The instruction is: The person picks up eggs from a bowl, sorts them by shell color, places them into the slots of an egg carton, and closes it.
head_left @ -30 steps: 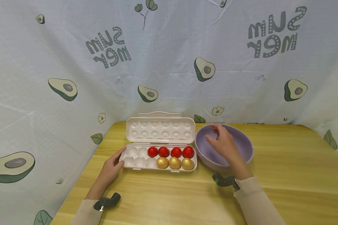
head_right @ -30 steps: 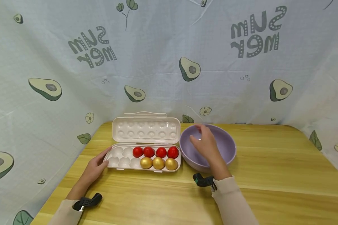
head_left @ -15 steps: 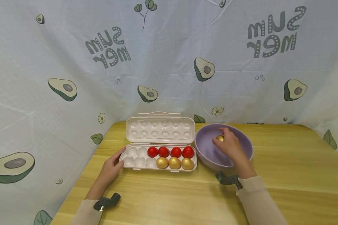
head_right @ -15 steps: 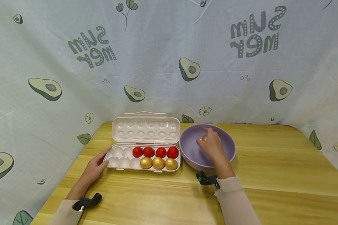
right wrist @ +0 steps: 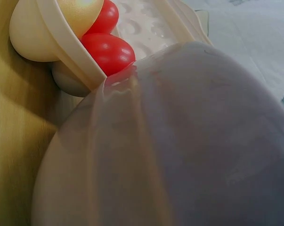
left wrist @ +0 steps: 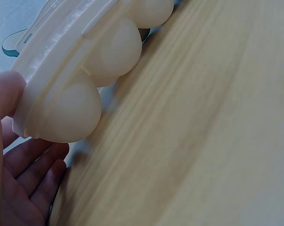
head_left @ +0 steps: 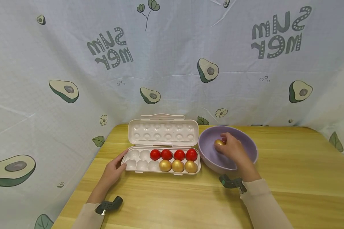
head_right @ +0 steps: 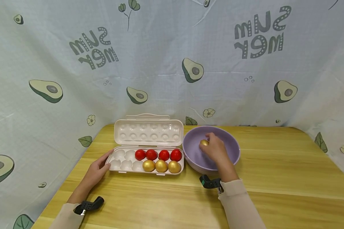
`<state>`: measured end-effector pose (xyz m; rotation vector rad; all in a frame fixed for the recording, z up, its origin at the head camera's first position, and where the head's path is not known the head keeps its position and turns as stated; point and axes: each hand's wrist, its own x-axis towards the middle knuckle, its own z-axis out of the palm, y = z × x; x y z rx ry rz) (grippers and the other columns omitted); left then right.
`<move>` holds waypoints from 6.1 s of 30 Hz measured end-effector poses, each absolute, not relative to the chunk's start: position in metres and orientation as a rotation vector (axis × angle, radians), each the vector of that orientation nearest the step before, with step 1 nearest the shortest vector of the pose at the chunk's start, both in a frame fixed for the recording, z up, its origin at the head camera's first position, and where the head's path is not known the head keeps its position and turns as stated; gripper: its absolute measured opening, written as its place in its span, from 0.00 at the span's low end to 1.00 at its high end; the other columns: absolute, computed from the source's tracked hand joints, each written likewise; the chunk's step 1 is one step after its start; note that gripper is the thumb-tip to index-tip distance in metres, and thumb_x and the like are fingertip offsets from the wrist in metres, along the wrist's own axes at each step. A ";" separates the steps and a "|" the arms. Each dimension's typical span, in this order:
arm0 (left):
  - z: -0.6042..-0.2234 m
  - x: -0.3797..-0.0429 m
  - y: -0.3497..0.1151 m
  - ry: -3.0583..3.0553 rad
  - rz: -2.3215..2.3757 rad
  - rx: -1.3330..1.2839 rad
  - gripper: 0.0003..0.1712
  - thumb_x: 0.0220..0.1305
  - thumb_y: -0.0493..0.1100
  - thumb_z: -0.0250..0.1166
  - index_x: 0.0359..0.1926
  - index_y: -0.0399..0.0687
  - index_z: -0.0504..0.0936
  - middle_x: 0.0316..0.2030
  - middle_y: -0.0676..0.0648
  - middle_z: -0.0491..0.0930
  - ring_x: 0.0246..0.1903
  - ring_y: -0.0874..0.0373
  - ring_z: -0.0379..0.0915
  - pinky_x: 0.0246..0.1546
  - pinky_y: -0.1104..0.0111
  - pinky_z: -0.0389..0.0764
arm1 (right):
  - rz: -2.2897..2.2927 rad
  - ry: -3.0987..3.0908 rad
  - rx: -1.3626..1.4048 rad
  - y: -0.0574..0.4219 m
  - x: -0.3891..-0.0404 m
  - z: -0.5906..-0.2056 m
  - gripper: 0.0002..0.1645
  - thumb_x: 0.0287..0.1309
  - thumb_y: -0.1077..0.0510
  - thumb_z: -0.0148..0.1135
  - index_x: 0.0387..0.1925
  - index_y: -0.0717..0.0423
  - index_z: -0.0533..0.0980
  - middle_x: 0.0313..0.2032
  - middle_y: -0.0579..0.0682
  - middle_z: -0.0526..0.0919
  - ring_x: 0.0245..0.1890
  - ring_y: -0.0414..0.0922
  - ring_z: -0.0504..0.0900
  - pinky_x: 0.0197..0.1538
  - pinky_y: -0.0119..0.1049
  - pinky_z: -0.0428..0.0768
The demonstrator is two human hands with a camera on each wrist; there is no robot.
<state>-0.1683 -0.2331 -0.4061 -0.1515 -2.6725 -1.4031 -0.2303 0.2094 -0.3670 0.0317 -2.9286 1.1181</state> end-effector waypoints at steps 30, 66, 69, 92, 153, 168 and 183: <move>-0.407 -0.167 -0.233 -2.666 -1.398 -0.152 0.31 0.63 0.30 0.55 0.69 0.38 0.66 0.67 0.36 0.64 0.67 0.43 0.58 0.64 0.56 0.62 | 1.106 -2.989 0.415 0.205 -0.228 -0.373 0.25 0.51 0.59 0.65 0.51 0.66 0.75 0.36 0.57 0.81 0.36 0.50 0.78 0.40 0.41 0.77; -0.399 -0.173 -0.237 -2.679 -1.401 -0.123 0.31 0.63 0.30 0.55 0.68 0.37 0.66 0.66 0.37 0.65 0.67 0.44 0.59 0.64 0.58 0.62 | 1.496 -2.350 0.365 0.142 -0.222 -0.342 0.29 0.54 0.64 0.68 0.58 0.57 0.71 0.51 0.56 0.77 0.50 0.51 0.78 0.46 0.36 0.83; -0.400 -0.176 -0.239 -2.676 -1.416 -0.138 0.31 0.63 0.30 0.55 0.68 0.38 0.66 0.67 0.37 0.65 0.67 0.45 0.59 0.62 0.71 0.63 | 1.615 -2.311 0.375 0.137 -0.221 -0.341 0.29 0.54 0.63 0.68 0.58 0.57 0.70 0.51 0.57 0.77 0.50 0.51 0.77 0.47 0.29 0.81; -0.419 -0.205 -0.255 -2.681 -1.424 -0.192 0.32 0.63 0.31 0.56 0.69 0.41 0.67 0.67 0.39 0.65 0.67 0.46 0.58 0.65 0.57 0.61 | 2.330 -2.055 0.340 0.065 -0.231 -0.339 0.34 0.55 0.67 0.67 0.62 0.55 0.65 0.50 0.62 0.74 0.43 0.51 0.81 0.45 0.40 0.84; -0.440 -0.217 -0.268 -2.630 -1.495 -0.263 0.32 0.63 0.32 0.57 0.69 0.46 0.67 0.67 0.42 0.66 0.68 0.49 0.58 0.55 0.89 0.56 | 0.895 -2.680 0.809 0.000 -0.208 -0.391 0.11 0.54 0.57 0.68 0.40 0.47 0.77 0.33 0.44 0.75 0.31 0.38 0.70 0.33 0.27 0.74; -0.412 -0.206 -0.256 -2.687 -1.448 -0.208 0.31 0.63 0.31 0.56 0.69 0.39 0.66 0.67 0.38 0.65 0.68 0.45 0.58 0.56 0.88 0.55 | 1.233 -2.606 0.809 0.013 -0.217 -0.375 0.13 0.58 0.61 0.64 0.46 0.57 0.78 0.41 0.51 0.81 0.38 0.49 0.79 0.43 0.35 0.81; -0.436 -0.232 -0.263 -2.560 -1.552 -0.322 0.30 0.69 0.36 0.56 0.70 0.44 0.64 0.66 0.39 0.67 0.62 0.45 0.66 0.57 0.77 0.70 | 1.267 -2.365 0.580 0.087 -0.227 -0.324 0.14 0.60 0.59 0.63 0.48 0.57 0.77 0.44 0.50 0.83 0.44 0.47 0.81 0.50 0.46 0.81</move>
